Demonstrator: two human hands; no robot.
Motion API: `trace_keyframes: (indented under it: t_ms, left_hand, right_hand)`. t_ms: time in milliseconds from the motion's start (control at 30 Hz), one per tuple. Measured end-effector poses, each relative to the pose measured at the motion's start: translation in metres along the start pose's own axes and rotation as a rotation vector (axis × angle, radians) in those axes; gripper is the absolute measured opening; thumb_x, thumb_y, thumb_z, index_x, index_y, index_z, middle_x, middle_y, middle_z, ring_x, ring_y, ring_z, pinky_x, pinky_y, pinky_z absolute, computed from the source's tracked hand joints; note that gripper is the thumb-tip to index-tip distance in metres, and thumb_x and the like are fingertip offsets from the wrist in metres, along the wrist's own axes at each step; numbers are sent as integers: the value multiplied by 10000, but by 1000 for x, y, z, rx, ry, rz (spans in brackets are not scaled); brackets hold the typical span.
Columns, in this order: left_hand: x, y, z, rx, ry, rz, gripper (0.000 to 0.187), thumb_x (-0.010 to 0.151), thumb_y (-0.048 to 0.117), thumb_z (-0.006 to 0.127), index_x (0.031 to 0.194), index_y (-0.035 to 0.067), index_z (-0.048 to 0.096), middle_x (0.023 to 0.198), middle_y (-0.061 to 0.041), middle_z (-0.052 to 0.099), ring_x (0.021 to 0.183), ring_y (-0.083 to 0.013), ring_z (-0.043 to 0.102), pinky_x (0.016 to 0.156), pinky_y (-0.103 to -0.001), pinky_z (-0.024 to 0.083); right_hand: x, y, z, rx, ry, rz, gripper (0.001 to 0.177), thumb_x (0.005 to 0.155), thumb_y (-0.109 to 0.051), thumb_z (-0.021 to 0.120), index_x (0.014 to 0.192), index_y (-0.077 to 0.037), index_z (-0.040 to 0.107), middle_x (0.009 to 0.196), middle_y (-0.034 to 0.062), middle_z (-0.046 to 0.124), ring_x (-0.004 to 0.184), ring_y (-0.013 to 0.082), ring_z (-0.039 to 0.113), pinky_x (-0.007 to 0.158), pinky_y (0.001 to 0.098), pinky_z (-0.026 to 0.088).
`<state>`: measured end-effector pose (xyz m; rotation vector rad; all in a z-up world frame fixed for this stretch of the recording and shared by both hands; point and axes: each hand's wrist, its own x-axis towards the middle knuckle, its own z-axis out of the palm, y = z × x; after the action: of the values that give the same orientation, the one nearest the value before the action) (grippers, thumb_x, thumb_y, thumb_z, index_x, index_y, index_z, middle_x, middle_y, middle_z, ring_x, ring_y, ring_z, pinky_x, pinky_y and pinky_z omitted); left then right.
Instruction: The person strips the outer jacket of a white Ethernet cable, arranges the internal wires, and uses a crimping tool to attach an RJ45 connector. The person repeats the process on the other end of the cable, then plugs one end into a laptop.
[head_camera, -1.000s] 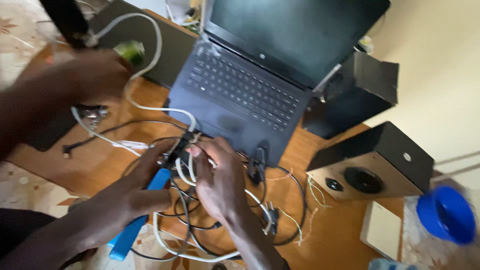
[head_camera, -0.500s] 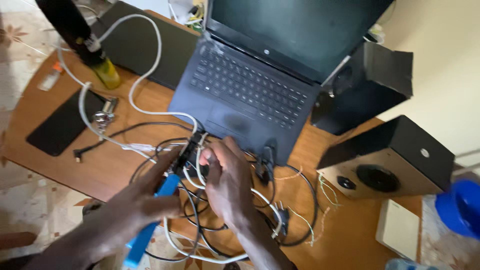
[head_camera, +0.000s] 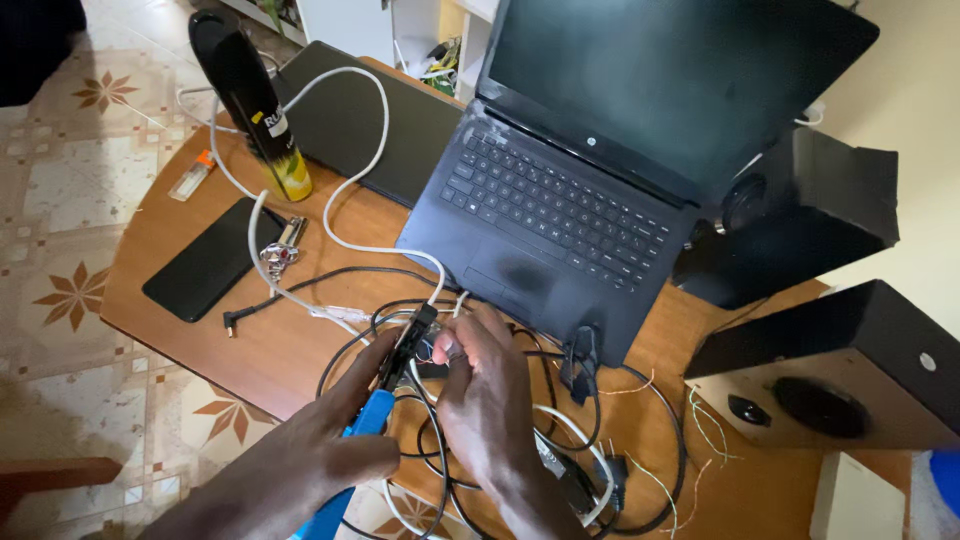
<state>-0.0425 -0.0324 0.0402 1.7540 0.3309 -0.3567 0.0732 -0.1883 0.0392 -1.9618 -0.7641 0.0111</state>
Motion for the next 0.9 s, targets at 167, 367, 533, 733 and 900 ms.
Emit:
trace_keyframes:
  t_ms: [167,367,533,733,900]
  left_hand:
    - [-2,-5,-4,-27,22,38,1152,711,212,691,1694,117,97,1636,-203,364,1454,-311,344,1152,-361,286]
    - [-6,11,-16,195,-47,-2,1135,727,246,703,1707,225,131,1682,-179,284,1460,-309,396,1112,-376,339]
    - [-10,42,-15,335,-74,-445,985,843,323,645,1640,411,72,1206,-92,649,1048,-229,670,923,-373,500]
    - [-20,56,-6,395,3,-439,839,946,260,602,1654,389,170,896,-179,723,789,-276,700,728,-409,538]
    - [-18,41,2,471,82,-472,723,910,271,692,1527,176,328,928,-212,733,855,-346,740,769,-469,534]
  right_hand:
    - [1,-2,10,67,4,49,178,793,164,484,800,-4,542,834,120,572,775,274,615,684,399,478]
    - [-10,-4,17,86,2,109,139,904,105,507,853,-17,551,862,99,588,802,242,648,695,389,507]
    - [-16,-10,20,32,10,155,98,926,65,544,891,-24,566,880,100,593,809,255,661,692,405,502]
    - [-19,-19,20,-32,14,39,156,803,129,518,871,-9,548,889,130,568,807,297,630,678,439,460]
    - [-21,-22,21,43,-60,216,100,978,-20,559,879,-8,558,879,122,560,738,266,642,620,426,476]
